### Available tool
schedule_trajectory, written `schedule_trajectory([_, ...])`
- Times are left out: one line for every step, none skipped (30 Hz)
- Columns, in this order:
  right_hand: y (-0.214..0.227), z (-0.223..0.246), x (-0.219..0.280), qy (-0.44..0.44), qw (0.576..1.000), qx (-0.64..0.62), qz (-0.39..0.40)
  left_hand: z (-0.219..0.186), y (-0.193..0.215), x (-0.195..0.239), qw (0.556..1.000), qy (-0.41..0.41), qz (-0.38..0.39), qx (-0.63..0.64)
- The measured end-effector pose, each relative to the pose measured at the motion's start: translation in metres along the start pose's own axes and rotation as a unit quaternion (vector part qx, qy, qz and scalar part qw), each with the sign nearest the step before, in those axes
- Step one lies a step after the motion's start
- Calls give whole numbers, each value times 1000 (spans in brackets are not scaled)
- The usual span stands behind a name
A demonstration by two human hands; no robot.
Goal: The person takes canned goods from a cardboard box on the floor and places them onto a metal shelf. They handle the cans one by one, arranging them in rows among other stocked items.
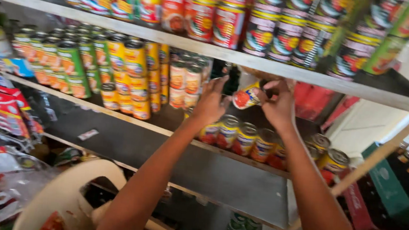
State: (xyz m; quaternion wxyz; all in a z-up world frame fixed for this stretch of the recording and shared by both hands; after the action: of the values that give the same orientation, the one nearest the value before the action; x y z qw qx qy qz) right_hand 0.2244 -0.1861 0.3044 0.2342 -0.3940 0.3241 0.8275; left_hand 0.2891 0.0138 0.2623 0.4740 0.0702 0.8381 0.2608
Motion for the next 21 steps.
schedule_trajectory([-18,6,0,-37,999,-21,1,22,17,3,1000,12,-22,-2])
schedule_trajectory([-39,12,3,-77,996,-42,4,44,34,8,999,25,-43,-5])
schedule_trajectory([-54,34,2,-77,996,-47,6,63,44,16,999,27,-43,-10])
schedule_trajectory([-70,64,2,-37,998,-51,7,84,55,24,999,35,-33,-7])
schedule_trajectory([-87,95,2,4,998,-56,7,105,66,33,999,43,-23,-4])
schedule_trajectory([-104,101,2,4,998,-62,5,108,81,37,999,42,-22,-10])
schedule_trajectory([-124,120,3,72,996,-56,23,119,85,43,996,83,33,28])
schedule_trajectory([-143,139,6,139,988,-49,43,128,87,50,986,124,86,69])
schedule_trajectory([-154,154,4,138,988,-54,42,134,96,53,986,126,88,64])
schedule_trajectory([-168,160,2,103,992,-7,68,119,108,52,997,28,56,45])
schedule_trajectory([-181,165,2,67,993,39,94,103,119,55,997,-71,26,27])
schedule_trajectory([-190,165,1,64,993,39,93,112,117,60,997,-71,29,27])
schedule_trajectory([-206,160,3,45,988,62,134,121,117,65,994,-70,22,78])
schedule_trajectory([-220,153,8,24,980,87,177,129,113,73,989,-67,17,131])
schedule_trajectory([-224,151,14,19,980,89,177,131,109,80,989,-65,21,135])
schedule_trajectory([-235,146,18,8,968,124,219,141,102,83,988,-30,40,144])
schedule_trajectory([-245,140,23,-2,952,160,261,149,94,86,986,6,59,154])
schedule_trajectory([-246,141,28,-6,952,161,261,147,94,92,986,6,62,156])
schedule_trajectory([-250,143,36,10,940,187,286,150,87,99,967,50,88,233])
schedule_trajectory([-253,143,45,26,926,214,311,151,77,108,939,95,113,309])
schedule_trajectory([-250,147,47,22,925,216,312,152,77,111,938,96,116,313])
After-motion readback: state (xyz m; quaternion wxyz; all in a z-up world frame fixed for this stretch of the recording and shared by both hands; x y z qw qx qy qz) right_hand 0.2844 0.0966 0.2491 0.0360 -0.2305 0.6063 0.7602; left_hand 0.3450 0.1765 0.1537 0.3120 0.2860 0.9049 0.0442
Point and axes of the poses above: each hand's wrist, its own x-axis away from the middle knuckle, its own y-axis out of the back of the hand, z = x × y, the point moved 10 cm from there along -x, towards the middle knuckle
